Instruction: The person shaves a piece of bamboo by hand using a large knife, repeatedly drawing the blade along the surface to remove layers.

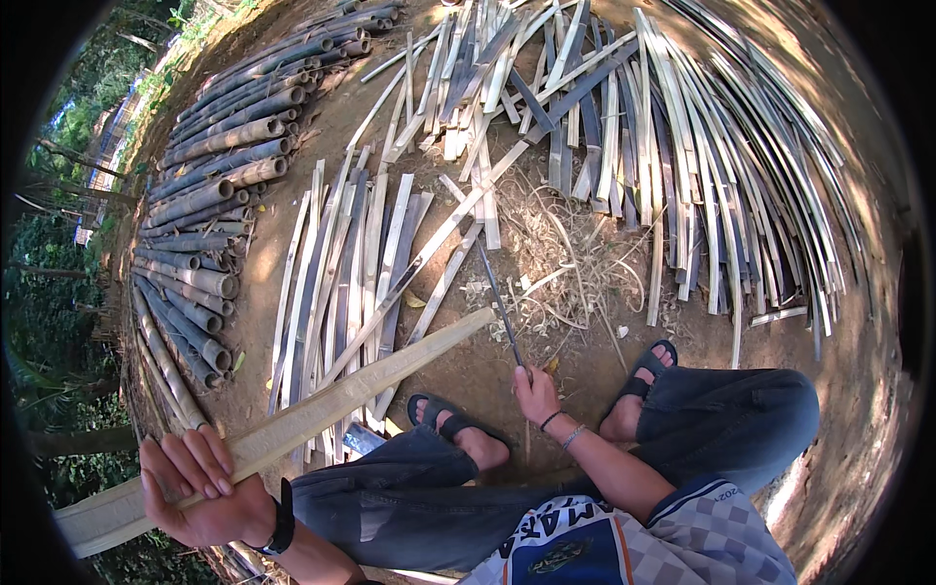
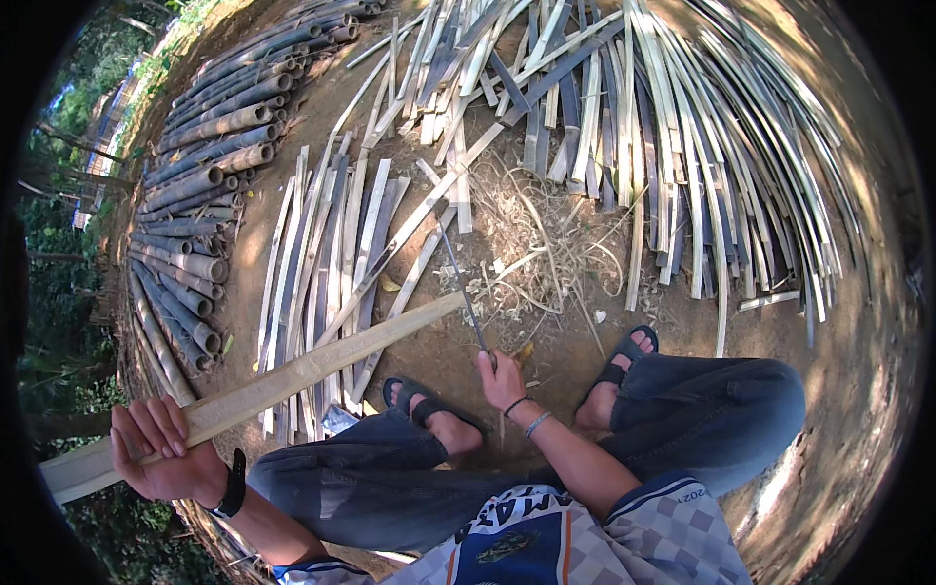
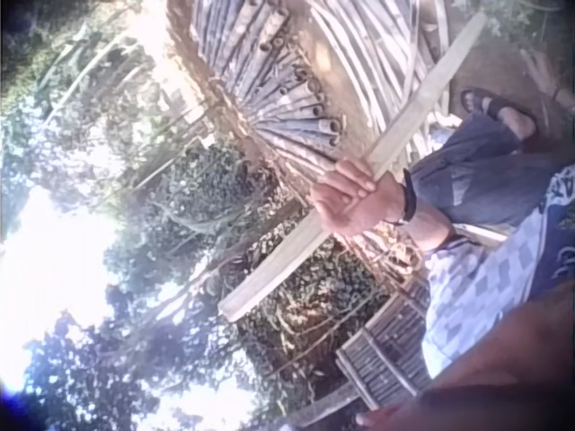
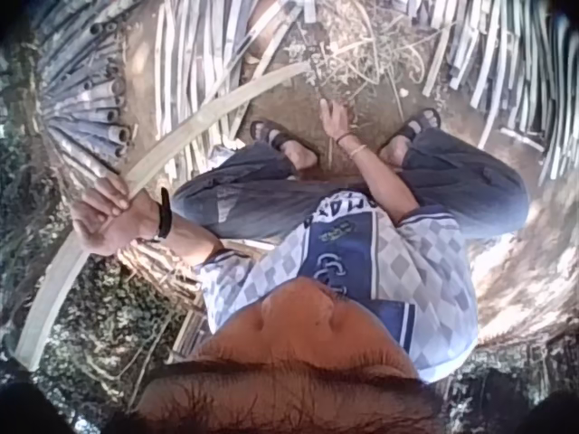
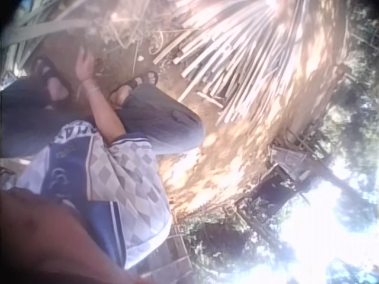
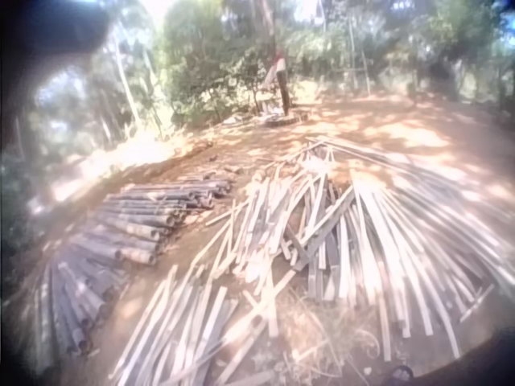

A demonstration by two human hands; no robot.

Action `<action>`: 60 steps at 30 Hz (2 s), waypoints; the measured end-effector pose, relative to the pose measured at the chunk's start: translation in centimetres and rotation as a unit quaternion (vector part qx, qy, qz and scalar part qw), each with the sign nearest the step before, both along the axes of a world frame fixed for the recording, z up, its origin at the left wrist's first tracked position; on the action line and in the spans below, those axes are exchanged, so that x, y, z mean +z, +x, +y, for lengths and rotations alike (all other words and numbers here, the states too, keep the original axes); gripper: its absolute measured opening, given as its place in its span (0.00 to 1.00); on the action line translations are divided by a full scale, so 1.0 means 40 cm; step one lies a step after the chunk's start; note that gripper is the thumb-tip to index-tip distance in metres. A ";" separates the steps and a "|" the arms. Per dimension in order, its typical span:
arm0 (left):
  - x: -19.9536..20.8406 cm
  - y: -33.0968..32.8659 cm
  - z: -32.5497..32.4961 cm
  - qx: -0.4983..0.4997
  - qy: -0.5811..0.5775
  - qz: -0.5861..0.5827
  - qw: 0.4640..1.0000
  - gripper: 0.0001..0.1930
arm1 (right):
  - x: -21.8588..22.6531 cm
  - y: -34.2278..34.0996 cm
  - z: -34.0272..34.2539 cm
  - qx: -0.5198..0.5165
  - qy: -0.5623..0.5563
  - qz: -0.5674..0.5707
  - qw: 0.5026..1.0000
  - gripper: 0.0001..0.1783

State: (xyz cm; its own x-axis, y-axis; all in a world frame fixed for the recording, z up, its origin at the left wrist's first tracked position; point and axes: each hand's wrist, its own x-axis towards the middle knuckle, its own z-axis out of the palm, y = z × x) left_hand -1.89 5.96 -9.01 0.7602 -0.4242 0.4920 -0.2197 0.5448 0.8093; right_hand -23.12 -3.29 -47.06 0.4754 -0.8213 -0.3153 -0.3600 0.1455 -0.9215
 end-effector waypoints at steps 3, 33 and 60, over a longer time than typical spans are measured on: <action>0.004 -0.008 -0.023 -0.017 -0.008 0.008 1.000 0.19 | -0.140 -0.074 0.048 0.071 -0.037 0.264 0.961 0.26; 0.000 0.006 0.013 -0.007 -0.020 0.019 1.000 0.18 | -0.078 -0.031 0.003 0.057 0.065 0.182 0.979 0.28; -0.006 0.013 0.022 -0.015 -0.019 0.015 1.000 0.17 | -0.057 -0.014 -0.011 0.018 0.089 0.104 0.991 0.29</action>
